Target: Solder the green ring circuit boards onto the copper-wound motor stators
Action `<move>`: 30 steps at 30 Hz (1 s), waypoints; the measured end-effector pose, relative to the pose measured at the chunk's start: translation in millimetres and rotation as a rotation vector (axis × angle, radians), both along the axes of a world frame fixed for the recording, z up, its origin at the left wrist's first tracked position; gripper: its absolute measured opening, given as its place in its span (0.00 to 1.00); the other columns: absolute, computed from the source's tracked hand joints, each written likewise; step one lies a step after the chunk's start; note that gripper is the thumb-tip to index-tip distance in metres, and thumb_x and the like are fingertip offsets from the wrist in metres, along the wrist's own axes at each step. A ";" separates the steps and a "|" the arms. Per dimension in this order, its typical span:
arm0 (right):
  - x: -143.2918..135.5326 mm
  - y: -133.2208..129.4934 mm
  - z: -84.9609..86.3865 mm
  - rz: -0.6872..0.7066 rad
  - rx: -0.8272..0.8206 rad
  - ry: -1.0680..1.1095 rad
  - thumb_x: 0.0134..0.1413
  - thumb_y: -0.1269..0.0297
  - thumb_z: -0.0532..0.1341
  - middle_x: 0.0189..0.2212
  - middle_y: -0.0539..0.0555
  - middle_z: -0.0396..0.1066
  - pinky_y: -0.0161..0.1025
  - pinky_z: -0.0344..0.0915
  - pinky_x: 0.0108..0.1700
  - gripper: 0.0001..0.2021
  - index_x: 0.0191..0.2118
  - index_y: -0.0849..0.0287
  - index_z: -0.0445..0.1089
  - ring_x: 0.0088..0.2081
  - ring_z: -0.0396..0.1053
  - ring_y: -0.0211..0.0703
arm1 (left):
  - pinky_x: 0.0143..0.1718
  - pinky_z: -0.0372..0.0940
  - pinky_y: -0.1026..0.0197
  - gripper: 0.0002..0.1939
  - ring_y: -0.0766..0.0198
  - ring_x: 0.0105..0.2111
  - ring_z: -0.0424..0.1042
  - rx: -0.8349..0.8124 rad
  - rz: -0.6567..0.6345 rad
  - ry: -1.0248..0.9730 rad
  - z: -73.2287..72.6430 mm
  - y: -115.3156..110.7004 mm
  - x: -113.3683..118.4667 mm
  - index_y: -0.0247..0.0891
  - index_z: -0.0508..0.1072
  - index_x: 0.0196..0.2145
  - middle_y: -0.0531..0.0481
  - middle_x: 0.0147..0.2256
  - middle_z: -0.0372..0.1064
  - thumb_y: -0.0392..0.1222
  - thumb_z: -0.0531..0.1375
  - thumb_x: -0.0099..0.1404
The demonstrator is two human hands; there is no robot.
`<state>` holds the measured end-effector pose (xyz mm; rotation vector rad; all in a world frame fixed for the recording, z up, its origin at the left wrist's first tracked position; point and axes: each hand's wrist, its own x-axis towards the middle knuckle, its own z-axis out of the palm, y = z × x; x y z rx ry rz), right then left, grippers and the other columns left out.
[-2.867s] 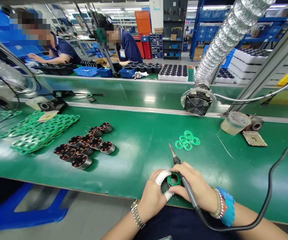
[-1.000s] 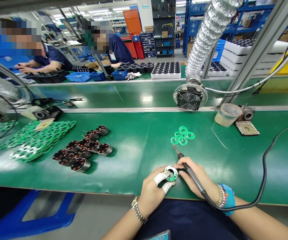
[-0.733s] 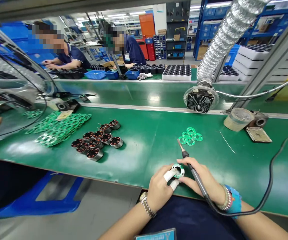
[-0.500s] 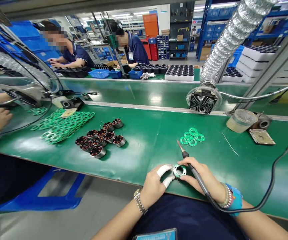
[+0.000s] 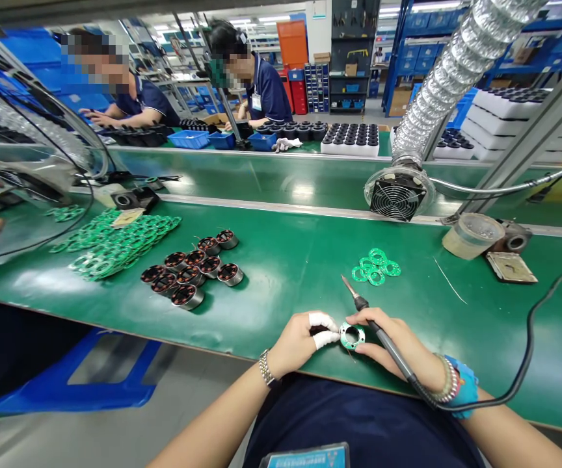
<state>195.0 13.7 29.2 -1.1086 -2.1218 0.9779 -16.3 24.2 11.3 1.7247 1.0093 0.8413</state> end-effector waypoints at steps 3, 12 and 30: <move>0.8 -1.3 0.6 0.014 0.046 0.000 0.52 0.65 0.61 0.41 0.55 0.70 0.37 0.67 0.41 0.17 0.49 0.55 0.61 0.39 0.71 0.43 | 0.29 0.66 0.65 0.06 0.66 0.25 0.70 -0.333 0.078 -0.179 4.7 0.3 8.7 0.34 0.73 0.23 0.51 0.24 0.71 0.39 0.64 0.50; -14.9 6.4 3.9 0.094 0.418 0.040 0.59 0.72 0.51 0.31 0.53 0.67 0.38 0.64 0.35 0.09 0.44 0.55 0.63 0.34 0.63 0.42 | 0.22 0.60 0.68 0.06 0.72 0.18 0.64 -0.638 0.089 -0.281 13.8 5.6 19.8 0.32 0.68 0.17 0.55 0.17 0.67 0.32 0.64 0.42; -11.6 -6.9 -9.3 0.005 0.417 0.013 0.56 0.72 0.55 0.38 0.57 0.69 0.41 0.66 0.41 0.13 0.48 0.57 0.60 0.39 0.66 0.44 | 0.30 0.63 0.65 0.10 0.68 0.23 0.68 -0.593 0.038 -0.339 4.2 0.2 9.2 0.33 0.68 0.25 0.53 0.21 0.67 0.41 0.64 0.49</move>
